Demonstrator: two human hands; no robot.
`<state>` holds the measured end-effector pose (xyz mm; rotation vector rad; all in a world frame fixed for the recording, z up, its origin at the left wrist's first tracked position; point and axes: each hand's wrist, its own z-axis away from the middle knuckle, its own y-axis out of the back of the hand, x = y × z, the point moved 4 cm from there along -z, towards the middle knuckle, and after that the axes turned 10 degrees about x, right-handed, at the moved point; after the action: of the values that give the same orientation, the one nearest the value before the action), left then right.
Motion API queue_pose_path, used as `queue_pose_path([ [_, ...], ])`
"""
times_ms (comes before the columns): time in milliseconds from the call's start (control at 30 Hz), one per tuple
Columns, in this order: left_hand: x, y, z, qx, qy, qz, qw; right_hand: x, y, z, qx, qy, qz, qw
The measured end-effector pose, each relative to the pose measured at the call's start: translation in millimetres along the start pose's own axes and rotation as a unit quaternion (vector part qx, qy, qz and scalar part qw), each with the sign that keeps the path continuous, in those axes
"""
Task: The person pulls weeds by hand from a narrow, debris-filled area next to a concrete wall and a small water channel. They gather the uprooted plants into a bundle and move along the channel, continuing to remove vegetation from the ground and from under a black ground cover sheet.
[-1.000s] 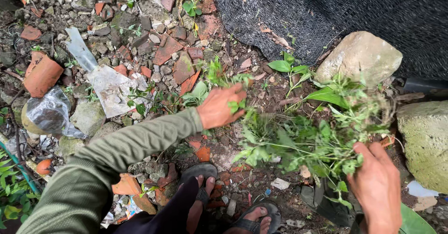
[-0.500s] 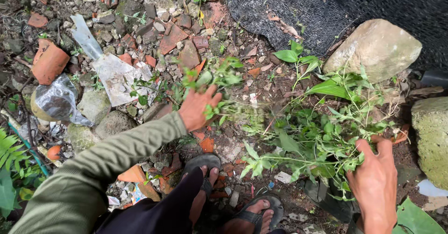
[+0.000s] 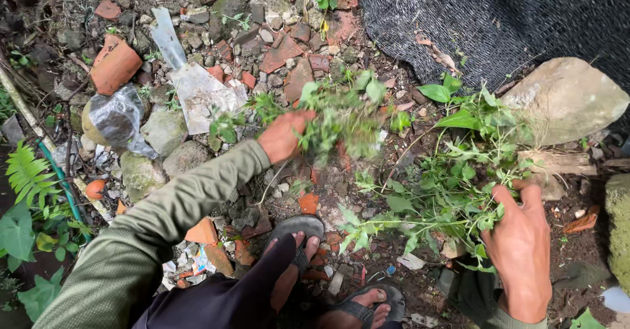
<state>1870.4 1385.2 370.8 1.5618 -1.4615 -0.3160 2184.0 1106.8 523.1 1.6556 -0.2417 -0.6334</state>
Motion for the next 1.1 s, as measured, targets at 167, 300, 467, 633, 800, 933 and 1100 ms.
queue_pose_path([
  [167, -16.0, 14.7, -85.7, -0.066, 0.195, 0.083, 0.975, 2.5, -3.4, 1.9, -0.002, -0.009, 0.005, 1.0],
  [300, -11.5, 6.3, -132.6, -0.057, 0.251, 0.172, 0.951, 10.4, -5.8, 4.8, 0.066, 0.028, -0.069, 0.995],
  [467, 21.7, -82.9, -137.9, -0.068, 0.299, 0.238, 0.922, 48.6, -60.9, -13.8, 0.034, -0.134, -0.354, 0.925],
  [633, 104.7, -157.2, -124.9, -0.085, 0.243, 0.41, 0.875, 56.6, -127.6, -23.4, 0.007, -0.181, -0.742, 0.645],
  [800, 178.5, -120.8, -122.3, -0.283, 0.065, 0.249, 0.924, 42.9, -115.8, -21.5, 0.039, -0.112, -0.739, 0.664],
  [933, 213.9, -68.3, -135.5, -0.32, -0.066, 0.191, 0.926, 52.8, -72.7, -18.8, 0.181, -0.2, -0.552, 0.789],
  [1100, 214.8, -13.5, -162.3, -0.166, -0.081, 0.357, 0.916, 78.9, -6.5, -8.8, 0.289, -0.177, -0.357, 0.87],
])
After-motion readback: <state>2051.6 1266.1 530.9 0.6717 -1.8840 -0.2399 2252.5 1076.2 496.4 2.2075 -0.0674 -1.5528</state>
